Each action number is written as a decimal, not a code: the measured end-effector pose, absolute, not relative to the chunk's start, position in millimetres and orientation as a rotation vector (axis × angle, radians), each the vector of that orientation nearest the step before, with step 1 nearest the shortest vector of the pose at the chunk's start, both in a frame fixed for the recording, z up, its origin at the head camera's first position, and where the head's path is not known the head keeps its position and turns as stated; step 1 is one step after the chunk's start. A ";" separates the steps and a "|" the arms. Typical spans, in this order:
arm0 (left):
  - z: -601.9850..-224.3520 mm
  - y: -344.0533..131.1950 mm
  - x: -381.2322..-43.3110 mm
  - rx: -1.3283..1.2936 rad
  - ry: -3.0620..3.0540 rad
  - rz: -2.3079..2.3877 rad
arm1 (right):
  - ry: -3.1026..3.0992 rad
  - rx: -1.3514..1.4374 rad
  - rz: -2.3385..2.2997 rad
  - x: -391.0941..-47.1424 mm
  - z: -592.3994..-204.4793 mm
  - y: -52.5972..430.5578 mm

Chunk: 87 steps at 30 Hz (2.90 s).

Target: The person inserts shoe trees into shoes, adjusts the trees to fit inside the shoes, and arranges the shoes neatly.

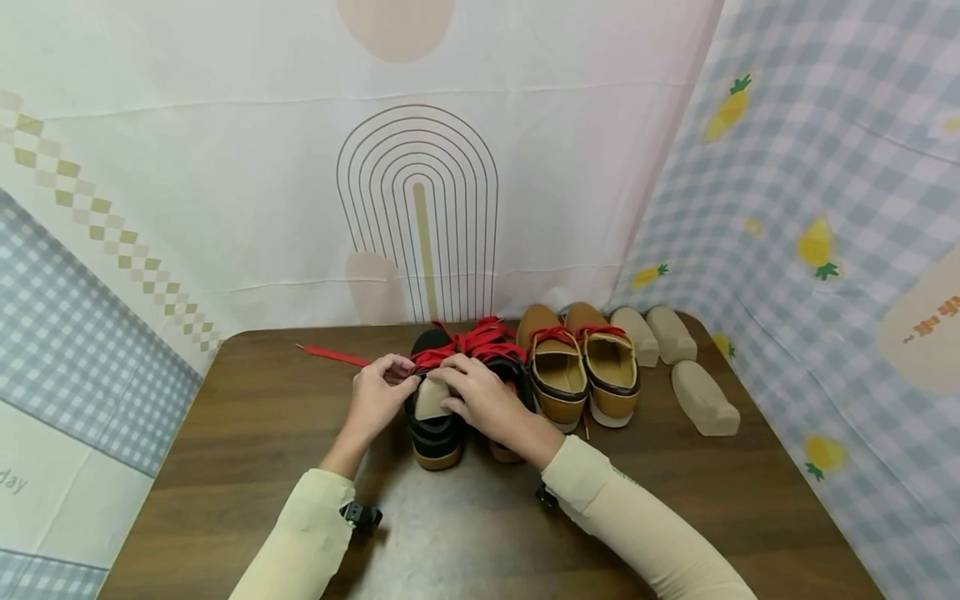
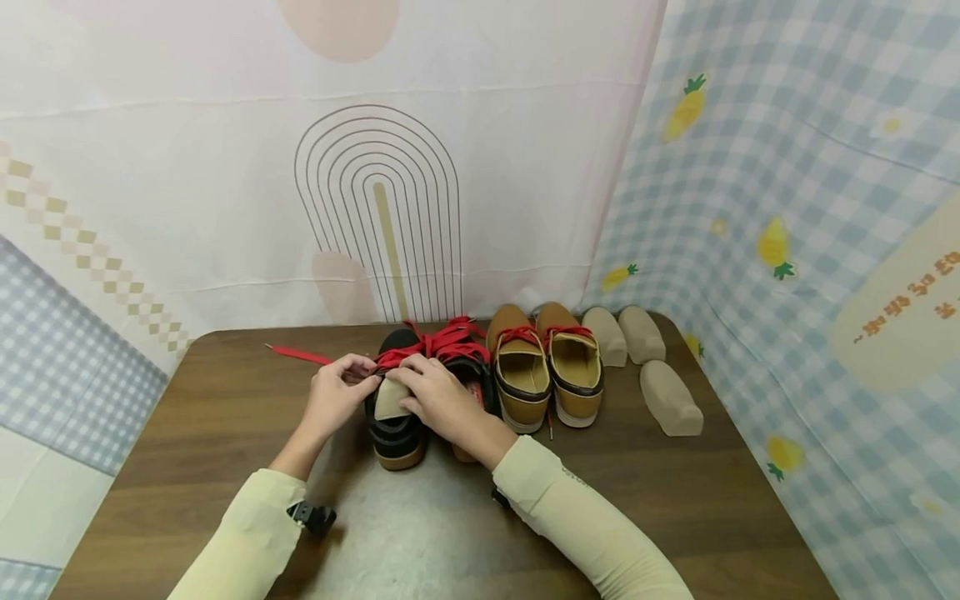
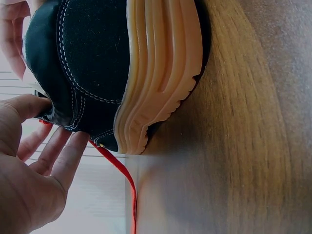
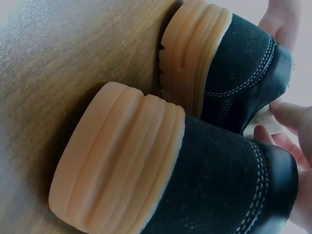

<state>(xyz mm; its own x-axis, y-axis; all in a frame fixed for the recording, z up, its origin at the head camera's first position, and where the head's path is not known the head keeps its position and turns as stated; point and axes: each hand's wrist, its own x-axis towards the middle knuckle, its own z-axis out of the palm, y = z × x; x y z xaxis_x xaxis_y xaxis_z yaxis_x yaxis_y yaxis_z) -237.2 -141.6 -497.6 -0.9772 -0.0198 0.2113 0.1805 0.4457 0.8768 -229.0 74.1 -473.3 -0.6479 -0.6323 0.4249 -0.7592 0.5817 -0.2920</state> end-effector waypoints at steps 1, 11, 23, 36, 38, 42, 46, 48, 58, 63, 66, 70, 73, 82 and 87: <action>-497.5 -141.6 -237.2 -0.139 -2.500 -1.556 | -2.547 1.143 0.652 -229.0 -473.4 73.7; -496.8 -140.9 -235.7 -0.129 -2.496 -1.555 | -2.580 1.054 0.615 -228.2 -473.6 69.8; -498.2 -139.6 -235.4 -0.129 -2.501 -1.533 | -2.571 0.997 0.485 -228.6 -475.4 63.2; -496.0 -139.4 -236.4 -0.134 -2.519 -1.509 | -2.501 1.016 0.518 -232.0 -475.7 65.5; -495.1 -139.2 -236.1 -0.130 -2.524 -1.508 | -2.492 1.033 0.501 -231.8 -475.5 65.3; -494.0 -139.1 -235.7 -0.131 -2.532 -1.512 | -2.488 1.064 0.449 -230.5 -475.6 63.7; -494.3 -139.2 -235.7 -0.130 -2.533 -1.512 | -2.468 1.079 0.378 -228.3 -476.8 61.0; -494.6 -139.3 -235.4 -0.128 -2.531 -1.510 | -2.454 1.080 0.360 -227.5 -478.6 59.9; -494.4 -139.9 -233.1 -0.123 -2.531 -1.514 | -2.437 1.081 0.320 -226.4 -485.9 55.2; -494.5 -140.7 -232.5 -0.119 -2.540 -1.508 | -2.463 1.091 0.281 -227.4 -485.0 53.0; -494.3 -141.4 -232.4 -0.116 -2.535 -1.507 | -2.473 1.114 0.276 -227.9 -484.9 51.9; -494.2 -141.9 -232.3 -0.113 -2.524 -1.509 | -2.476 1.132 0.307 -228.9 -485.0 51.3; -494.9 -141.5 -232.1 -0.113 -2.532 -1.506 | -2.478 1.130 0.347 -229.0 -484.8 53.9; -495.5 -139.9 -234.7 -0.124 -2.528 -1.504 | -2.475 1.145 0.542 -233.0 -469.6 65.4; -494.9 -139.8 -235.4 -0.123 -2.528 -1.506 | -2.580 1.132 0.575 -240.7 -457.5 65.8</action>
